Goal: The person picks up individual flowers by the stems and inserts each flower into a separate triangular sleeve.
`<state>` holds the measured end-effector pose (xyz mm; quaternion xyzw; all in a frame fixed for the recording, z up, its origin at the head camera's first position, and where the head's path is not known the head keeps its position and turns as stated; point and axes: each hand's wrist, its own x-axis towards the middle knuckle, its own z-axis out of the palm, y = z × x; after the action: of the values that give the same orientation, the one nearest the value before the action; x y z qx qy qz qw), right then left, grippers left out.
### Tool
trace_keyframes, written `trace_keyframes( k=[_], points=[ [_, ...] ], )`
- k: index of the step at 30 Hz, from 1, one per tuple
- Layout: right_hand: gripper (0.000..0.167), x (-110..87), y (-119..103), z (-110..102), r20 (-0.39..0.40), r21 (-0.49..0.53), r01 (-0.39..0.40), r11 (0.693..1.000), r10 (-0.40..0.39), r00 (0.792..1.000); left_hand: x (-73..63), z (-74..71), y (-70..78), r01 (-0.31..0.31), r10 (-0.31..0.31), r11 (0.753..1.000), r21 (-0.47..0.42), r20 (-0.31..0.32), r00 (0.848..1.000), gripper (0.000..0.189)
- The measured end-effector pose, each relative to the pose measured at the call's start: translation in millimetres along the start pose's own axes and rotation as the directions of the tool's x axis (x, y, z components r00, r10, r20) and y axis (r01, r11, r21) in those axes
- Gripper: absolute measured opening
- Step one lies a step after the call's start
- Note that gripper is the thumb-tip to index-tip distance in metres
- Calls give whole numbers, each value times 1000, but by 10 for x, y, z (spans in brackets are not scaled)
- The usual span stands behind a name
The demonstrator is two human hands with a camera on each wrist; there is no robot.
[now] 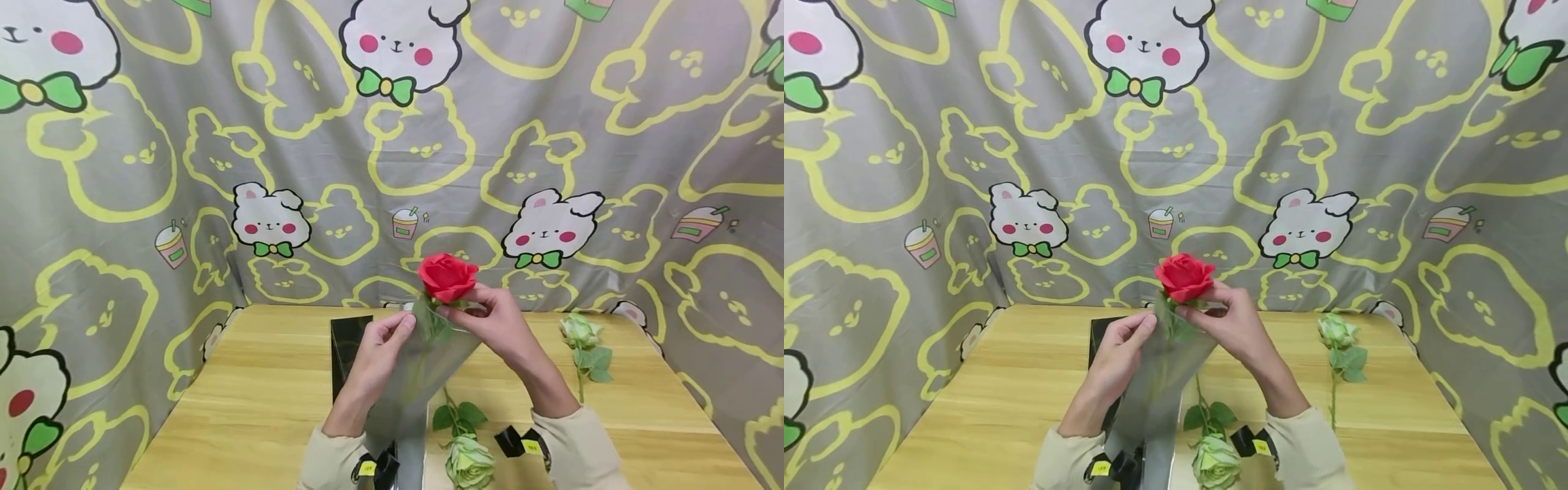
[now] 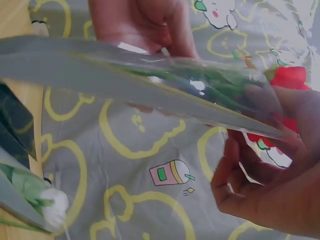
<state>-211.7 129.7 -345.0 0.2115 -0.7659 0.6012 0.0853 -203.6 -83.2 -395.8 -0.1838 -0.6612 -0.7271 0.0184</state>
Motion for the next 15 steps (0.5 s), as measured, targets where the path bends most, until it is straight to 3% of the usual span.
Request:
trace_keyframes(
  k=[6,10,15],
  points=[
    [24,33,-161,-157,108,-119,-55,991,68,992,-19,33,66,7,-7,1000,8,-27,1000,28],
    [27,30,-268,-261,90,-161,-43,986,58,994,-43,41,95,-8,8,1000,-16,-41,999,32],
    [21,-14,-325,-321,33,-121,-18,992,22,999,-48,44,169,3,-5,999,-37,-42,999,35]
  ],
)
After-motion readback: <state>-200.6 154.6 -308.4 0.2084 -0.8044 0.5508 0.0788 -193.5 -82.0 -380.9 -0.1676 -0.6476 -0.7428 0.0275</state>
